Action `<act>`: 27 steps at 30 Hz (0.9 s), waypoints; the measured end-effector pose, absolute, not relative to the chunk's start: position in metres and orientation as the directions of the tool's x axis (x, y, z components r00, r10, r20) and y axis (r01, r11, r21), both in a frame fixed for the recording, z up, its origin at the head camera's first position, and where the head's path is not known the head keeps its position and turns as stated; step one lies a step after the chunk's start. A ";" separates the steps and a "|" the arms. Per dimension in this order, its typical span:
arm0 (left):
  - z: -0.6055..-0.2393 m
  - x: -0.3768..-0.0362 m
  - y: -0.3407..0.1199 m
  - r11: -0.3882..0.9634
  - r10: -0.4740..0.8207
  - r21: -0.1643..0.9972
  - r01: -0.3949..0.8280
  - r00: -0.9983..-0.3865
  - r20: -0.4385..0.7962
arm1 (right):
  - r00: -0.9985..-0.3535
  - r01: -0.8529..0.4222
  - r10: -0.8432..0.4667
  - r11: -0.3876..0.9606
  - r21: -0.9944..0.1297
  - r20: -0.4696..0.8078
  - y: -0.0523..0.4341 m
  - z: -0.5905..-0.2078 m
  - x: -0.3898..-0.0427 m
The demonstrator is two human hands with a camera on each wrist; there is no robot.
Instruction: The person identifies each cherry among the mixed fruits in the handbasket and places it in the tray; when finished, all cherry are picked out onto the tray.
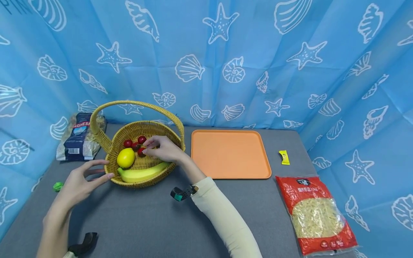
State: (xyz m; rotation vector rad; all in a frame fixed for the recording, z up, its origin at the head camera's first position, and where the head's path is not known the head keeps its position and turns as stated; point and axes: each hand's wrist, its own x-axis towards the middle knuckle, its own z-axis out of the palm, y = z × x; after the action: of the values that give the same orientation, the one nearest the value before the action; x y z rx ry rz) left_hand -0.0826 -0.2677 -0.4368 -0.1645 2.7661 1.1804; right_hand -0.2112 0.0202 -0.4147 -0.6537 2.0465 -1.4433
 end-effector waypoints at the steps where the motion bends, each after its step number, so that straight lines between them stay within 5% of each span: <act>1: -0.437 -0.082 -0.268 0.684 -0.052 0.712 -0.156 -0.985 -0.166 | -0.732 -0.053 -0.660 0.305 -0.951 -0.171 0.016 -0.416 -0.213; 18: -0.438 -0.081 -0.265 0.650 -0.082 0.735 -0.193 -0.979 -0.184 | -0.715 0.204 -0.601 0.309 -0.929 -0.357 -0.029 -0.436 -0.219; 27: -0.436 -0.081 -0.262 0.649 -0.092 0.730 -0.214 -0.975 -0.204 | -0.790 0.045 -0.547 0.399 -0.916 -0.277 -0.031 -0.438 -0.215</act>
State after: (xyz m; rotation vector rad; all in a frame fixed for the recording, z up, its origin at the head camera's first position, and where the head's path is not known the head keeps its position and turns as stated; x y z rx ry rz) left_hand -0.0808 -0.2623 -0.4363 -0.2539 2.7154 1.2310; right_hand -0.2151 -0.0314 -0.4381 -0.4278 2.1084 -1.4051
